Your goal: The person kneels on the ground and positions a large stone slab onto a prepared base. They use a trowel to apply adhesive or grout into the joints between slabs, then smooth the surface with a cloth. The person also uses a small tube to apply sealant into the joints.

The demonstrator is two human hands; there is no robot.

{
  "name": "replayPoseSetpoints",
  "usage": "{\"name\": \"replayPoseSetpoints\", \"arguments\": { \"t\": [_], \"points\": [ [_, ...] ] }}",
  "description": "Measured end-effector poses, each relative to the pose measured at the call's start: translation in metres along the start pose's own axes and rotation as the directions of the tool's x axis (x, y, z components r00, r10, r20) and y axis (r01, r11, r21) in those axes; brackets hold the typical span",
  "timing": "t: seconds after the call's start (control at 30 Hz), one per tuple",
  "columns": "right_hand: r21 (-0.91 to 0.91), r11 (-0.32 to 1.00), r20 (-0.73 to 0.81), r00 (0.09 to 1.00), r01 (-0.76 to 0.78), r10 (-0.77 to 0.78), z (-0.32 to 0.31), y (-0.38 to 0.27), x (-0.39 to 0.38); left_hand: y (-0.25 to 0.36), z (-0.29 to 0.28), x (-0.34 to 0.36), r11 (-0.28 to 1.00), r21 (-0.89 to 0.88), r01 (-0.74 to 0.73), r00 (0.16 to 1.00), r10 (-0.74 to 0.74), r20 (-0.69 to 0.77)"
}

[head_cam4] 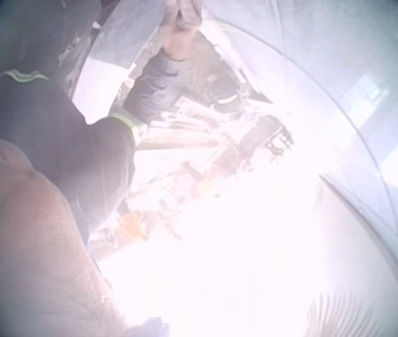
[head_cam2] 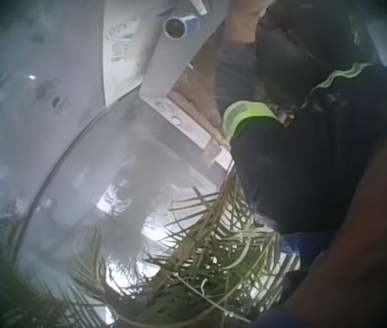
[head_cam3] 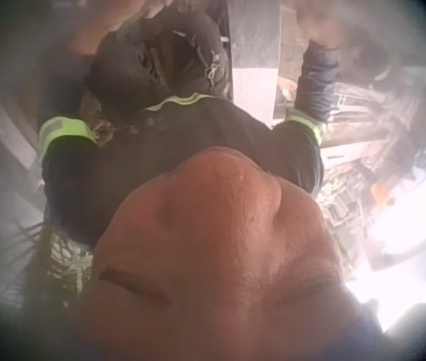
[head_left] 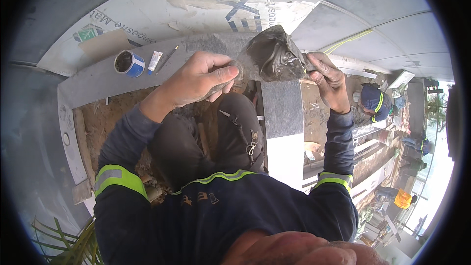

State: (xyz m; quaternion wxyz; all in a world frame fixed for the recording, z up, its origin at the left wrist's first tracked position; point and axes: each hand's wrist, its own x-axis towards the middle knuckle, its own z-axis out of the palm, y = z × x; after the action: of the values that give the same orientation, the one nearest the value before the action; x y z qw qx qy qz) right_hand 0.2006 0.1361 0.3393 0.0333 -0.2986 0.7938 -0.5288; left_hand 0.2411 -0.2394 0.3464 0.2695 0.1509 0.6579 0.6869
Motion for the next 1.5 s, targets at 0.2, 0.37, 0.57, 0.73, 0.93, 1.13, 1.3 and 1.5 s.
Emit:
{"name": "replayPoseSetpoints", "arguments": {
  "t": [0.2, 0.37, 0.57, 0.73, 0.93, 1.13, 1.3, 1.5],
  "points": [
    [-0.108, 0.961, -0.368, 0.908, -0.253, 0.198, 0.003, -0.019, -0.029, -0.005, 0.004, 0.016, 0.997, 0.068, 0.024, 0.98, -0.01, -0.198],
    [0.467, 0.817, -0.215, 0.853, -0.338, 0.475, 0.06, -0.044, -0.057, -0.008, 0.018, 0.027, 0.945, 0.328, -0.008, 0.923, 0.133, -0.36],
    [0.47, 0.781, -0.137, 0.84, -0.411, 0.525, 0.066, -0.034, -0.033, -0.009, 0.023, 0.023, 0.709, 0.701, -0.073, 0.91, 0.334, -0.243],
    [0.112, 0.906, -0.049, 0.908, -0.409, 0.416, 0.027, -0.046, 0.005, -0.006, 0.02, 0.019, 0.749, 0.65, -0.129, 0.941, 0.3, -0.159],
    [-0.624, 0.778, 0.025, 0.998, 0.067, -0.066, 0.028, -0.074, 0.011, -0.001, 0.008, 0.014, 0.85, 0.526, 0.035, 0.974, 0.09, -0.209],
    [-0.604, 0.796, 0.065, 0.998, 0.047, -0.01, 0.026, -0.082, 0.017, -0.012, 0.009, 0.019, 0.859, 0.501, 0.101, 0.984, -0.011, -0.179],
    [-0.633, 0.773, 0.173, 0.982, 0.046, 0.082, 0.017, -0.082, 0.029, -0.022, 0.013, 0.021, 0.877, 0.471, 0.097, 0.985, -0.016, -0.173],
    [-0.622, 0.778, 0.18, 0.983, 0.083, 0.039, 0.01, -0.089, 0.041, -0.023, 0.011, 0.02, 0.862, 0.505, 0.054, 0.986, 0.033, -0.163]
  ]
}}
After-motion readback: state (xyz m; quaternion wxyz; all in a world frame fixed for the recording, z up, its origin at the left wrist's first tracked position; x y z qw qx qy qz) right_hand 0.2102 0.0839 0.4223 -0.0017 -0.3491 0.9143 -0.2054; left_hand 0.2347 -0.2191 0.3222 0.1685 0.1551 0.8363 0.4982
